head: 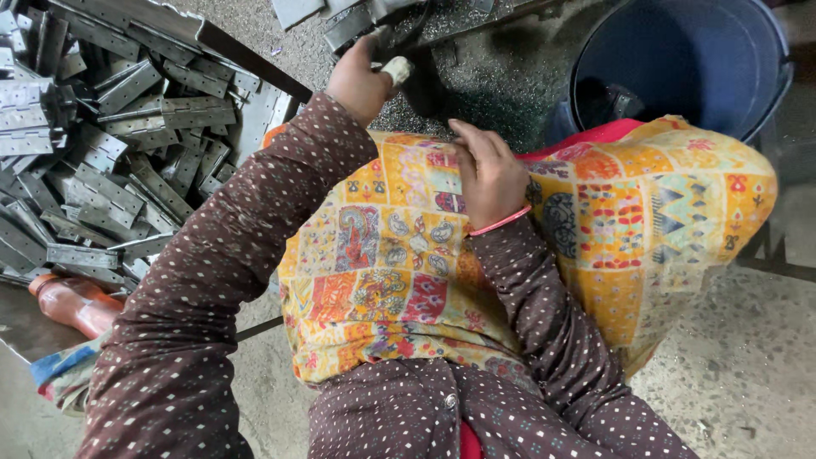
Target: The person repeatedly picks up metal hinges from a bin, places them under a drill press, and operates the machine to drill holes. They then remove the processed hinges and return them to the bin, continuing the cycle.
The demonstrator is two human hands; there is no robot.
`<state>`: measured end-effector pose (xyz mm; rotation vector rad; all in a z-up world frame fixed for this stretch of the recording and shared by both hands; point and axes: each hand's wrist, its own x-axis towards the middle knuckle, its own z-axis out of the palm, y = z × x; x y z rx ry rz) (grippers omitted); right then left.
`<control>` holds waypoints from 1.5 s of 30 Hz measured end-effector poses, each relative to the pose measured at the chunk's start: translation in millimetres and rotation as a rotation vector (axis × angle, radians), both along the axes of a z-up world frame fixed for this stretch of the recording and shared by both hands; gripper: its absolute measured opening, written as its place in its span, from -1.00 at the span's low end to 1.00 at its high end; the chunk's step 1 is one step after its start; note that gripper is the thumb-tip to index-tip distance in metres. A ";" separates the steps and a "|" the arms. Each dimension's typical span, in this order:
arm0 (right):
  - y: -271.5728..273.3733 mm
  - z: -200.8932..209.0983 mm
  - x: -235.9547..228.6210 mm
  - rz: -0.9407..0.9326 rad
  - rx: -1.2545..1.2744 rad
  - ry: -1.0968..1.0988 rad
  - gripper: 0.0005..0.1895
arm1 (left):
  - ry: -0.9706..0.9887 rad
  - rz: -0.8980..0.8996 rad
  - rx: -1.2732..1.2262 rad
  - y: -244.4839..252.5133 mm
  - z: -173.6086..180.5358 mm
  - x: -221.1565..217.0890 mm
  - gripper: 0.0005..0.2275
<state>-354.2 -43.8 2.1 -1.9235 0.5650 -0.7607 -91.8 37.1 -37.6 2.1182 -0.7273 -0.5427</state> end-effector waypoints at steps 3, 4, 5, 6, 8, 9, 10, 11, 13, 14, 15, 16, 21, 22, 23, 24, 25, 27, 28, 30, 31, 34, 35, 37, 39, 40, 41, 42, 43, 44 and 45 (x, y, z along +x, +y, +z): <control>-1.0 3.2 1.3 0.045 -0.144 0.016 -0.86 | -0.110 0.004 0.017 5.9 13.8 3.7 -0.51; 2.2 2.8 2.0 0.073 -0.240 -0.053 -0.83 | -0.143 -0.023 -0.005 7.2 19.5 0.3 -0.53; 5.2 1.6 2.9 0.103 -0.335 -0.123 -0.81 | -0.176 -0.050 -0.028 8.8 26.8 -4.4 -0.54; 7.4 -0.4 3.7 0.115 -0.345 -0.125 -0.80 | -0.210 -0.078 -0.051 10.3 35.8 -10.3 -0.55; 9.9 -6.8 6.2 0.139 -0.365 -0.129 -0.78 | -0.235 -0.206 -0.029 16.5 57.3 -26.9 -0.66; 8.8 -11.3 6.9 0.128 -0.330 -0.067 -0.79 | -0.248 -0.272 -0.018 20.7 69.4 -35.3 -0.70; 6.2 -16.9 6.9 0.115 -0.294 -0.004 -0.80 | -0.102 -0.377 0.123 24.4 81.3 -42.3 -0.72; 3.3 -23.5 6.6 0.102 -0.258 0.058 -0.80 | 0.045 -0.482 0.263 29.1 91.7 -49.3 -0.71; -3.6 -39.0 7.0 0.123 -0.142 0.147 -0.79 | 0.348 -0.751 0.614 42.3 103.5 -66.4 -0.76; -7.3 -46.7 7.5 0.136 -0.086 0.190 -0.78 | 0.328 -0.841 0.578 44.3 103.7 -72.8 -0.75; -10.0 -54.0 7.4 0.115 -0.107 0.212 -0.79 | 0.308 -0.931 0.540 46.7 101.3 -77.8 -0.73; -12.4 -60.5 9.4 0.099 -0.130 0.230 -0.80 | 0.284 -1.014 0.502 49.3 97.6 -80.1 -0.72; -17.1 -80.3 14.2 0.022 0.183 0.271 -0.81 | 0.306 -0.229 -0.430 53.5 66.6 -52.7 -0.63; -18.1 -81.7 13.7 0.019 0.175 0.276 -0.81 | 0.373 -0.197 -0.585 57.3 60.6 -48.2 -0.64; -19.2 -82.4 12.5 0.015 0.168 0.281 -0.81 | 0.417 -0.239 -0.513 62.3 55.0 -46.3 -0.65; -19.4 -82.7 13.6 0.021 0.122 0.251 -0.80 | 0.455 -0.285 -0.435 68.7 51.7 -44.5 -0.67; -19.7 -82.5 13.3 0.027 0.075 0.220 -0.80 | 0.492 -0.331 -0.357 74.5 49.1 -43.9 -0.68; -18.6 -81.4 11.9 0.028 0.028 0.196 -0.79 | 0.543 -0.225 -0.400 84.2 44.5 -44.0 -0.68; -19.4 -80.1 11.5 0.028 0.020 0.199 -0.79 | 0.562 -0.173 -0.430 87.1 42.6 -43.5 -0.69; -19.2 -77.0 10.8 0.038 -0.040 0.199 -0.79 | 0.520 -0.126 -0.457 94.0 39.7 -39.7 -0.63; -19.0 -75.6 10.5 0.048 -0.094 0.196 -0.79 | 0.499 -0.102 -0.474 97.4 37.2 -37.3 -0.60; -17.4 -76.3 12.0 0.058 -0.172 0.235 -0.80 | 0.446 0.066 -0.471 101.5 23.9 -29.6 -0.69; -15.7 -77.9 12.8 0.058 -0.185 0.257 -0.80 | 0.251 0.064 -0.380 103.2 19.8 -25.3 -0.69; -13.1 -82.0 14.0 0.067 -0.283 0.357 -0.81 | -0.137 0.066 -0.191 102.2 14.2 -13.1 -0.70; -11.2 -83.3 15.9 0.070 -0.336 0.400 -0.83 | -0.443 0.023 -0.141 91.3 15.6 8.0 -0.60; -10.1 -82.0 16.7 0.072 -0.341 0.393 -0.85 | -0.595 0.002 -0.116 83.1 18.8 20.1 -0.55; -9.1 -79.0 18.3 0.074 -0.346 0.386 -0.87 | -0.627 0.006 -0.071 70.8 23.3 34.0 -0.53; -8.2 -73.9 19.5 0.069 -0.303 0.419 -0.86 | -0.657 0.011 -0.027 54.7 29.2 49.8 -0.51; -6.9 -66.4 21.0 0.064 -0.259 0.451 -0.86 | -0.687 0.018 0.017 38.4 36.0 66.2 -0.49; -5.5 -56.5 22.9 0.058 -0.216 0.483 -0.86 | -0.670 0.019 0.156 20.4 42.5 82.4 -0.48; -3.8 -44.2 24.9 0.048 -0.271 0.378 -0.81 | -0.651 0.021 0.295 1.9 49.4 98.5 -0.47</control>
